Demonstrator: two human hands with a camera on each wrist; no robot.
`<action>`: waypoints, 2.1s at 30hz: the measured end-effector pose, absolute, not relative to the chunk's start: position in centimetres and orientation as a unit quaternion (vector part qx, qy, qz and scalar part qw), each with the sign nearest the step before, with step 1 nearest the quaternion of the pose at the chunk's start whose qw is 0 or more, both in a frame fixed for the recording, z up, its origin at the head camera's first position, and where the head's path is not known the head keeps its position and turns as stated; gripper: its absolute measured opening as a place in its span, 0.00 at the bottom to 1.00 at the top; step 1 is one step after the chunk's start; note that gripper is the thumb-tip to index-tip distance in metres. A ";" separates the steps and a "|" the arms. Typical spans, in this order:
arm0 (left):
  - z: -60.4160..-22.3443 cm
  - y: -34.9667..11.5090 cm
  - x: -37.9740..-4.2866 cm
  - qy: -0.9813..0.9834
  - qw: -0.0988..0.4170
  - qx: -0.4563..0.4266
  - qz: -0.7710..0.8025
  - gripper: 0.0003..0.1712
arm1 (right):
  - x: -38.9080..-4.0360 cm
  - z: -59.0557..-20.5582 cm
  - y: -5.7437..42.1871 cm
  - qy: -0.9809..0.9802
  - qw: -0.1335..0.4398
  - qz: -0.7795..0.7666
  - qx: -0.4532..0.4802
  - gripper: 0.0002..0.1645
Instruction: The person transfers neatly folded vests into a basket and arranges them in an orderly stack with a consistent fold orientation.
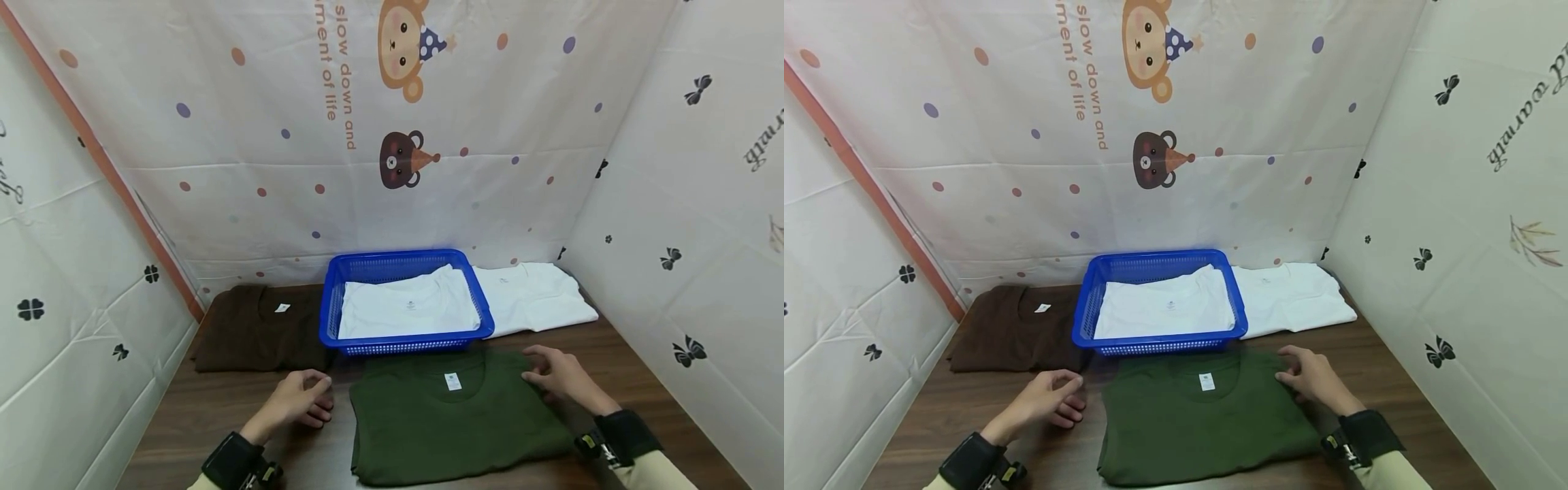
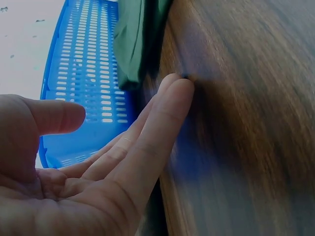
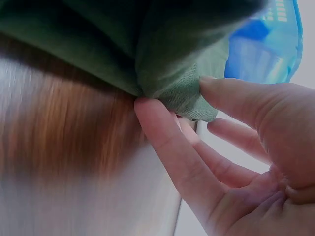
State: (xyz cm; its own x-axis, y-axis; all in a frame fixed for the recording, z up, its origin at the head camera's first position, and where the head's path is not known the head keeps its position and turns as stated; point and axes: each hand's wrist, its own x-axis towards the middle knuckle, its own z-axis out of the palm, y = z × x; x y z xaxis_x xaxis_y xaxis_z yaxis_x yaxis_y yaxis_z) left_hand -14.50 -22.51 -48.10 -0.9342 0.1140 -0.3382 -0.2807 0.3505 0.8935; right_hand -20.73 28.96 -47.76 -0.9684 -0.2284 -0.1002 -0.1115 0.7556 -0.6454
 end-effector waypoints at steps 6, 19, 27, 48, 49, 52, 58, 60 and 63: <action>-48.0 -22.4 -14.2 0.798 0.180 -0.038 0.573 0.26 | -20.7 -48.0 27.6 0.930 0.094 -0.345 -0.085 0.28; -47.9 -21.6 -13.8 0.798 0.191 -0.017 0.571 0.27 | -20.4 -48.2 26.0 0.918 0.112 -0.374 -0.069 0.28; -48.6 -21.0 -13.9 0.777 0.205 0.031 0.595 0.33 | -20.3 -48.4 26.1 0.909 0.115 -0.393 -0.078 0.28; -49.5 -20.7 -14.3 0.727 0.271 0.165 0.608 0.25 | -20.1 -48.4 25.8 0.904 0.122 -0.405 -0.067 0.28; -49.6 -20.7 -14.3 0.728 0.271 0.162 0.609 0.24 | -20.2 -48.4 25.8 0.901 0.126 -0.411 -0.066 0.29; -49.8 -20.7 -14.3 0.734 0.267 0.152 0.606 0.24 | -20.2 -48.5 26.0 0.882 0.146 -0.442 -0.073 0.31; -50.0 -20.7 -14.3 0.733 0.267 0.136 0.611 0.25 | -20.3 -48.3 26.3 0.847 0.181 -0.493 -0.081 0.37; -50.1 -20.7 -14.3 0.731 0.267 0.132 0.614 0.25 | -20.2 -48.2 26.2 0.847 0.187 -0.493 -0.072 0.39; -50.2 -20.6 -14.3 0.732 0.267 0.128 0.614 0.25 | -20.1 -48.0 26.1 0.837 0.208 -0.501 -0.075 0.40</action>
State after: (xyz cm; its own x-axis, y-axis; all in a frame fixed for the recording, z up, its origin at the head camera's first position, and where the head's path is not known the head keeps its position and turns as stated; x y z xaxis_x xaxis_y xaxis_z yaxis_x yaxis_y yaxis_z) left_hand -14.31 -20.63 -50.16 -0.8245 0.5150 -0.2345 -0.1413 0.2139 0.9666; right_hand -20.12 26.05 -48.04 -0.9026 -0.3336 -0.2723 0.0819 0.4877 -0.8692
